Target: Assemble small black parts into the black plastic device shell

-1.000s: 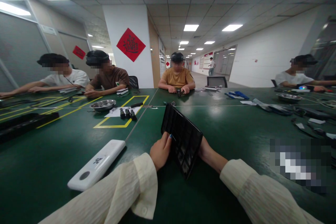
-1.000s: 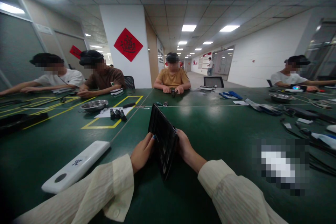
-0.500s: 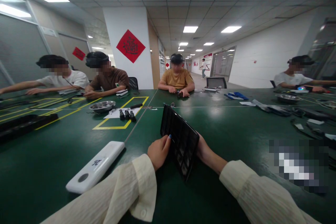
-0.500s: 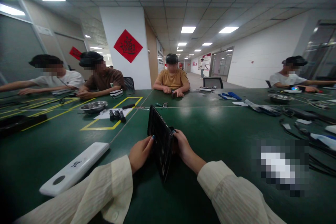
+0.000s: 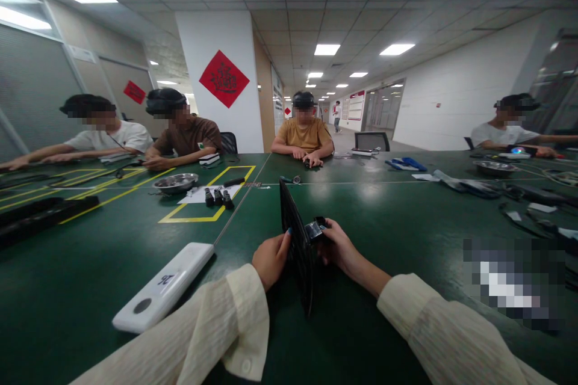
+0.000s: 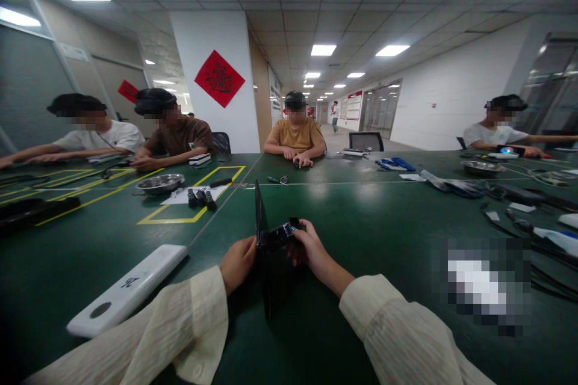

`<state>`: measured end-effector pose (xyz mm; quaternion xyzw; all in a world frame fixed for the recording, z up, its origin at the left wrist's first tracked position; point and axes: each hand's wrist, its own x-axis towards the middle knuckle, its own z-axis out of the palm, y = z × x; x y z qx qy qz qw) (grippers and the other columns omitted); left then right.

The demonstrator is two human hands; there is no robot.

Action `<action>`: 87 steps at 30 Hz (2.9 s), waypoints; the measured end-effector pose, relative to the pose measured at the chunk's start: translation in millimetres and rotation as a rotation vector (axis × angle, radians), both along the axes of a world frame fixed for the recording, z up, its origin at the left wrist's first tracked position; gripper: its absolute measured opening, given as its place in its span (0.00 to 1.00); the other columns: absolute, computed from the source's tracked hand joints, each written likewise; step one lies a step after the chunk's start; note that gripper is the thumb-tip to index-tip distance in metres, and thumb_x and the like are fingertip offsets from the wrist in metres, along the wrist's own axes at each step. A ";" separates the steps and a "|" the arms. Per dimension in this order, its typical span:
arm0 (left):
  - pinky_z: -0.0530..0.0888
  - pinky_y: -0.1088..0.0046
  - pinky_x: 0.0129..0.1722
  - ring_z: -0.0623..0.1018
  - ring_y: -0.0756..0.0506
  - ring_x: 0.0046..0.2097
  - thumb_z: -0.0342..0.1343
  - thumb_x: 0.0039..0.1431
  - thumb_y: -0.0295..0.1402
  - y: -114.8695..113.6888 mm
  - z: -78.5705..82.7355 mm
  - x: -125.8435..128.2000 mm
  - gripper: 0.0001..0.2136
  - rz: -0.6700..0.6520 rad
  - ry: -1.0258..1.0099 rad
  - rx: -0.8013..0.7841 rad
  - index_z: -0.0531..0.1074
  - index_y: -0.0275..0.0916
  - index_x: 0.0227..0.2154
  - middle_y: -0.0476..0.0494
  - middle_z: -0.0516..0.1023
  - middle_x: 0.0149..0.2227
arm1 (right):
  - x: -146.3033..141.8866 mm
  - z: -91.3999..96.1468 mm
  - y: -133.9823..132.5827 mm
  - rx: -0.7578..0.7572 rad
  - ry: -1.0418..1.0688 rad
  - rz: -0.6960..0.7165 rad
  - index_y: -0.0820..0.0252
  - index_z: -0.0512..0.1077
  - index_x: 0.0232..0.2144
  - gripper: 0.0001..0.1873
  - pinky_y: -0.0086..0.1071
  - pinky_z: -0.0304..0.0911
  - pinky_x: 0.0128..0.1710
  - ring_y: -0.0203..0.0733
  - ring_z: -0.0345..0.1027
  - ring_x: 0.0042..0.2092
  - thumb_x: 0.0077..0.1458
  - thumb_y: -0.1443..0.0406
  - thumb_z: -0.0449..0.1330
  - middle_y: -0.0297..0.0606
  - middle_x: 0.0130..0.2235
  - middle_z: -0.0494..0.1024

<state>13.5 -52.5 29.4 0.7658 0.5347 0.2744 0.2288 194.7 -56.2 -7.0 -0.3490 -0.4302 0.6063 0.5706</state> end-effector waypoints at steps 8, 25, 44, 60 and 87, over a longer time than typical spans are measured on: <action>0.66 0.72 0.35 0.74 0.43 0.34 0.31 0.60 0.42 6.0 -9.9 -2.8 0.24 -0.028 0.014 0.039 0.71 0.36 0.26 0.40 0.76 0.29 | -0.4 4.1 -2.0 -0.019 -0.010 -0.012 0.54 0.55 0.43 0.25 0.24 0.54 0.12 0.35 0.64 0.18 0.43 0.55 0.58 0.28 0.22 0.71; 0.66 0.72 0.29 0.72 0.45 0.29 0.34 0.56 0.47 8.7 -11.8 -2.3 0.25 -0.037 -0.105 -0.074 0.71 0.35 0.26 0.44 0.72 0.24 | -0.3 2.4 -2.2 -0.001 -0.019 -0.017 0.54 0.55 0.42 0.24 0.24 0.54 0.12 0.35 0.64 0.18 0.45 0.55 0.58 0.27 0.20 0.70; 0.66 0.72 0.31 0.73 0.43 0.33 0.33 0.57 0.47 7.7 -12.8 -2.4 0.26 -0.008 -0.117 -0.053 0.71 0.35 0.26 0.43 0.74 0.26 | 3.9 -3.8 1.6 0.062 -0.137 -0.072 0.55 0.57 0.44 0.24 0.25 0.55 0.13 0.35 0.63 0.18 0.47 0.52 0.57 0.27 0.20 0.70; 0.67 0.72 0.33 0.74 0.44 0.33 0.35 0.58 0.43 7.5 -13.1 -3.2 0.23 -0.037 -0.106 -0.046 0.72 0.35 0.28 0.42 0.76 0.28 | 3.9 -2.1 0.0 0.073 -0.184 -0.081 0.55 0.56 0.43 0.21 0.24 0.55 0.13 0.35 0.63 0.18 0.50 0.54 0.54 0.27 0.20 0.70; 0.67 0.71 0.43 0.74 0.43 0.41 0.37 0.58 0.38 3.6 -7.3 -1.7 0.19 -0.037 -0.046 -0.013 0.73 0.37 0.30 0.42 0.76 0.32 | 4.6 -5.3 4.3 0.066 -0.221 -0.071 0.56 0.55 0.44 0.22 0.24 0.54 0.13 0.35 0.62 0.17 0.49 0.52 0.53 0.27 0.19 0.69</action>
